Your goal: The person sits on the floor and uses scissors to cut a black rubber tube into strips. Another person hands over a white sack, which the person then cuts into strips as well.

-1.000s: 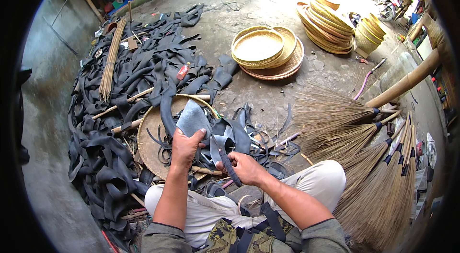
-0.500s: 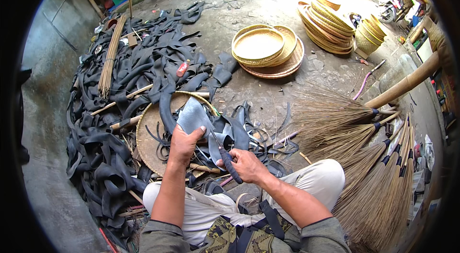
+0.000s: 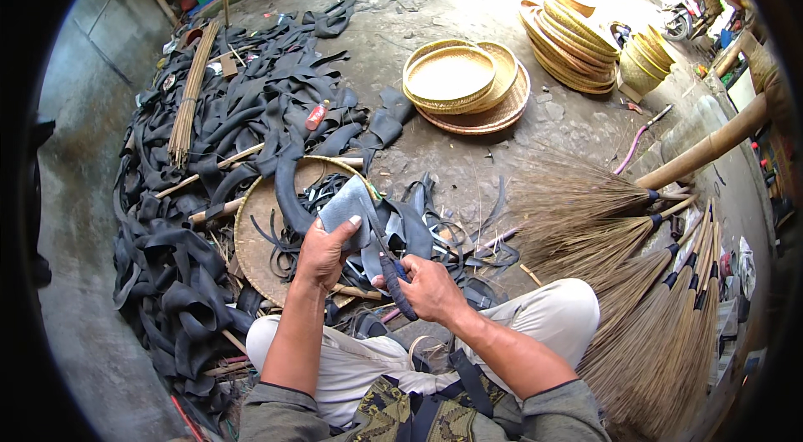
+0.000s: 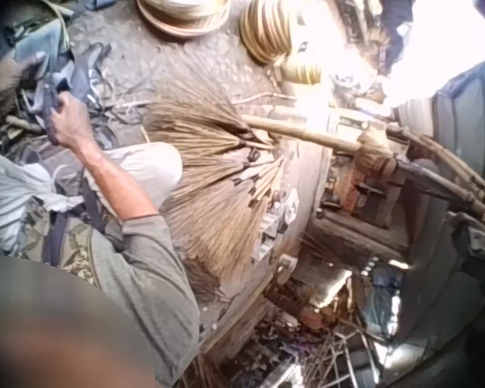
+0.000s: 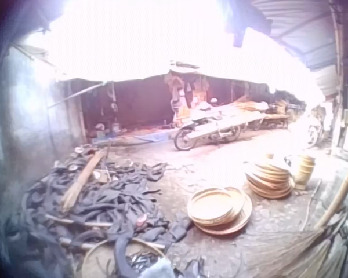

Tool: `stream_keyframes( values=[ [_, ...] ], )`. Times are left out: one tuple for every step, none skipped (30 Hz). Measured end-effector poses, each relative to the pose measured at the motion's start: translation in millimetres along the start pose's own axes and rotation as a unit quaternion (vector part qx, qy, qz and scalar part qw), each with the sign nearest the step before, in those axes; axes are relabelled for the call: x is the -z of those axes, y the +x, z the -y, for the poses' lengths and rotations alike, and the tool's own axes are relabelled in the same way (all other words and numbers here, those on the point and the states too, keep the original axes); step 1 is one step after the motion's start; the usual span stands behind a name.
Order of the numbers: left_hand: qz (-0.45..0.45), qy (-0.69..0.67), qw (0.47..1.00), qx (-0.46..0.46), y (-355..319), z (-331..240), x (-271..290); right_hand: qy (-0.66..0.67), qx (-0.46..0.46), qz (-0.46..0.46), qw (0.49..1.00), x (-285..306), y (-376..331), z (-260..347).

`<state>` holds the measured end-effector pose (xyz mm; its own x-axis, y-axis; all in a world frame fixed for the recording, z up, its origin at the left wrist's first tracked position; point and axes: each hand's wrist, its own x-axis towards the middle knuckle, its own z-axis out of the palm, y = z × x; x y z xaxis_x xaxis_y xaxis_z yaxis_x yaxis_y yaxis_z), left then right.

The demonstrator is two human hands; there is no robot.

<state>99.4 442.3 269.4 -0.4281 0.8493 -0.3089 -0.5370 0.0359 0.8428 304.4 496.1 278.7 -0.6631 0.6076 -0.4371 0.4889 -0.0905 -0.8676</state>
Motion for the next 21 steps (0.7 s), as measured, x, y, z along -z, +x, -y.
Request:
stream_keyframes(
  values=[
    [-0.003,0.005,1.0,0.001,0,0,0,0.019,0.01,-0.001,1.0,-2,1,0],
    [-0.002,0.004,1.0,0.005,0,1,0,0.033,-0.014,0.002,0.999,-4,1,0],
    [0.0,0.004,1.0,0.01,-1,1,-1,0.027,0.023,-0.009,0.999,-4,2,0],
    [0.008,0.015,1.0,0.012,-3,2,-1,0.015,0.027,-0.016,0.999,-4,2,1],
    [0.016,0.025,0.999,0.015,-4,4,-3,0.003,0.03,-0.024,0.999,-4,3,1],
    [0.02,0.034,0.999,0.025,-6,6,-4,0.003,0.024,-0.02,1.0,-2,3,1],
    [0.018,0.043,0.998,0.029,-6,6,-5,0.002,0.018,-0.018,1.0,1,3,1],
    [0.011,0.051,0.998,0.038,-6,6,-5,0.002,0.013,-0.015,1.0,2,3,1],
    [-0.003,0.064,0.996,0.056,-6,6,-5,0.009,0.005,-0.01,1.0,4,3,0],
    [0.012,0.051,0.997,0.049,-5,4,-5,0.016,-0.002,-0.004,1.0,4,3,-1],
    [0.028,0.046,0.998,0.045,-5,3,-5,0.021,-0.009,0.002,1.0,5,3,-3],
    [0.033,0.042,0.998,0.041,-5,2,-5,0.047,-0.002,-0.001,0.999,4,3,-5],
    [0.034,0.041,0.998,0.043,-5,0,-5,0.073,0.006,-0.003,0.997,2,5,-7],
    [0.045,0.053,0.997,0.033,-5,-1,-6,0.096,-0.01,-0.001,0.995,1,7,-9],
    [0.051,0.069,0.996,0.03,-7,-1,-7,0.072,0.031,-0.028,0.997,0,9,-11],
    [0.048,0.085,0.995,0.028,-9,-1,-8,0.046,0.047,-0.051,0.997,0,11,-12],
    [0.063,0.094,0.993,0.031,-11,0,-10,0.026,0.045,-0.068,0.996,0,12,-14],
    [0.069,0.103,0.992,0.035,-13,3,-12,0.033,0.058,-0.071,0.995,1,13,-15],
    [0.08,0.114,0.989,0.041,-15,4,-13,0.046,0.054,-0.068,0.995,3,13,-16],
    [0.09,0.113,0.989,0.04,-15,4,-12,0.066,0.039,-0.058,0.995,5,12,-17],
    [0.095,0.088,0.99,0.058,-15,3,-10,0.051,0.048,-0.062,0.996,6,11,-17]
  ],
)
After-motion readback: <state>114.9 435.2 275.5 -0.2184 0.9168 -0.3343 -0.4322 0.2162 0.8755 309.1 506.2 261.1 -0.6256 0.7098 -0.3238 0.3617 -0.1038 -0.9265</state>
